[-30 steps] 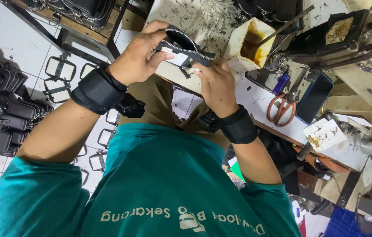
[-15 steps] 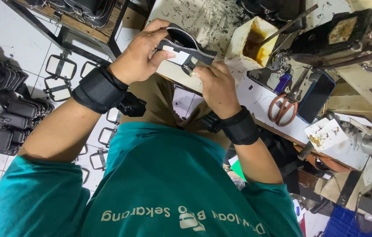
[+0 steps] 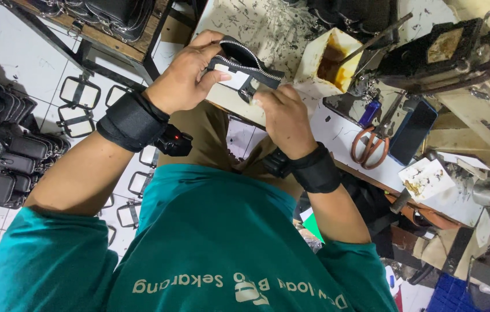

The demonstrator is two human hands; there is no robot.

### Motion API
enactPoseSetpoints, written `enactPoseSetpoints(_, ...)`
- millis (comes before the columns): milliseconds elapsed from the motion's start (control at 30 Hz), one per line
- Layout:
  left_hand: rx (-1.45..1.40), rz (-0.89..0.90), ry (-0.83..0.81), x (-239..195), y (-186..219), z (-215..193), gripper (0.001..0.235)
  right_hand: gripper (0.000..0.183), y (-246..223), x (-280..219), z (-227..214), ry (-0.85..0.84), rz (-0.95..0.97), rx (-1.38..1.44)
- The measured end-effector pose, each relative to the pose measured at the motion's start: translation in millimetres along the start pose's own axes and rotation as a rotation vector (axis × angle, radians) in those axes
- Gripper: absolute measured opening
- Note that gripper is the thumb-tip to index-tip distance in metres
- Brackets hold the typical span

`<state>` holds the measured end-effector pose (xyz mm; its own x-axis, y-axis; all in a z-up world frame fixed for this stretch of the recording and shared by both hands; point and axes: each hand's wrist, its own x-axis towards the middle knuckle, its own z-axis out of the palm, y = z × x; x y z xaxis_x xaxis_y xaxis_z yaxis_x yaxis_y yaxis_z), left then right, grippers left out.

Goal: The person applies a dark liquid to the interior lining of small black pouches using a small brush. They open each pouch, apply the liquid along the edges and seams, then close it and set it aside. The person repeats this process on multiple pouches.

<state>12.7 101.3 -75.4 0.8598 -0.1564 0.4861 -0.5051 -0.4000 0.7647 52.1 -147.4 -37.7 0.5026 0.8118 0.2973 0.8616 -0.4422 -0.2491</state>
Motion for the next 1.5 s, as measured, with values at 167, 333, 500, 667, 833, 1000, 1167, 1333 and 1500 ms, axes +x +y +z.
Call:
enactPoseSetpoints(167, -0.021, -0.009, 0.006, -2.2, 1.1, 1.5, 0.034, 0.023, 4.0, 2.5, 3.6, 0.050, 0.041, 0.019)
enactPoseSetpoints(333, -0.020, -0.012, 0.003, 0.3, 0.1, 1.8, 0.033, 0.023, 13.2, 8.4, 10.1, 0.118, 0.007, 0.058)
enactPoseSetpoints(500, -0.013, -0.046, -0.002, -0.8, 0.8, 1.7, 0.035, 0.020, 1.2, 9.4, 1.8, 0.050, -0.012, 0.003)
enactPoseSetpoints(667, -0.021, -0.042, -0.002, -0.1, 0.3, 1.5, 0.036, 0.022, -6.9, 6.1, -0.3, 0.051, 0.010, 0.022)
enactPoseSetpoints(833, -0.030, -0.022, 0.002, 1.7, 1.6, 0.3, 0.035, 0.020, -7.2, 1.0, 8.6, 0.044, 0.049, 0.189)
enactPoseSetpoints(1000, -0.018, -0.050, -0.012, 0.1, 0.3, 1.8, 0.039, 0.019, 1.8, -10.3, -10.7, -0.048, 0.109, 0.069)
enactPoseSetpoints(1167, -0.088, -0.077, 0.078, -6.3, 3.4, -0.2, 0.027, 0.018, 29.0, -16.3, -76.4, 0.228, 0.312, 0.077)
enactPoseSetpoints(1333, -0.174, -0.252, 0.197, -5.2, 20.1, -1.6, 0.008, 0.017, 85.6, -21.1, -77.7, 0.352, 0.353, 0.003)
enactPoseSetpoints(1500, -0.497, -0.286, 0.471, -1.3, 27.4, 8.6, 0.028, 0.008, 112.5, -18.6, -50.9, 0.293, 0.252, -0.023)
